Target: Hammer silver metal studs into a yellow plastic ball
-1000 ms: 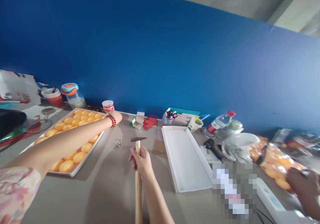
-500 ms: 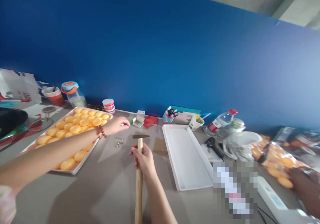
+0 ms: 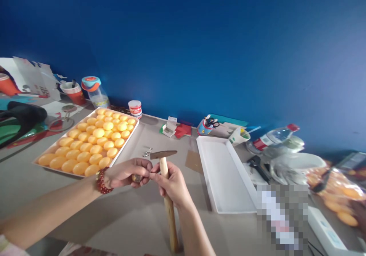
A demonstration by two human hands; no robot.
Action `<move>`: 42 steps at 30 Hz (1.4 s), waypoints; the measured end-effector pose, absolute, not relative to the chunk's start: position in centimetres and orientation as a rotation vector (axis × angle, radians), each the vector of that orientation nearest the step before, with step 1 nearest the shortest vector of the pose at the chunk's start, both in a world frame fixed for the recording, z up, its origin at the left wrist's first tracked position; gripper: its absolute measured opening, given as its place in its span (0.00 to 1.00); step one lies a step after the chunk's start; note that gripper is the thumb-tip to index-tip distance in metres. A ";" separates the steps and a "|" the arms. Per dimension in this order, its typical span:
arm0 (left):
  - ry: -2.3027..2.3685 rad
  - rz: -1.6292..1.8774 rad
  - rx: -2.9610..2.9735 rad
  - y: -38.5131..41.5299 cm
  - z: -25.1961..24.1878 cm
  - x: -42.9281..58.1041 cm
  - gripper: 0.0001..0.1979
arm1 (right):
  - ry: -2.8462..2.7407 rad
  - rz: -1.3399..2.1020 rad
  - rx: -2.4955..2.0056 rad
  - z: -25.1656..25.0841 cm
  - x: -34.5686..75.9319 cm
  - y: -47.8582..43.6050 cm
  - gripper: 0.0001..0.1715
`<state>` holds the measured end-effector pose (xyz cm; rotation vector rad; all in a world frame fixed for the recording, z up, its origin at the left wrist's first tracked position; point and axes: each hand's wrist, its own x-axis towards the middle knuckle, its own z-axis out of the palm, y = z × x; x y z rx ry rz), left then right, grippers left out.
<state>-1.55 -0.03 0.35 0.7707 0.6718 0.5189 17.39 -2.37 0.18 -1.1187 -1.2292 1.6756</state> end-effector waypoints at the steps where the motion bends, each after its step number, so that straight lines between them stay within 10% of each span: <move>1: 0.673 0.529 0.754 -0.1 0.1 -1.5 0.06 | -1.257 1.662 -1.149 0.2 17.4 -2.3 0.16; 42: 0.558 1.020 0.882 -2.2 -3.8 -0.4 0.20 | -1.028 1.788 -1.032 -0.8 16.8 -2.0 0.16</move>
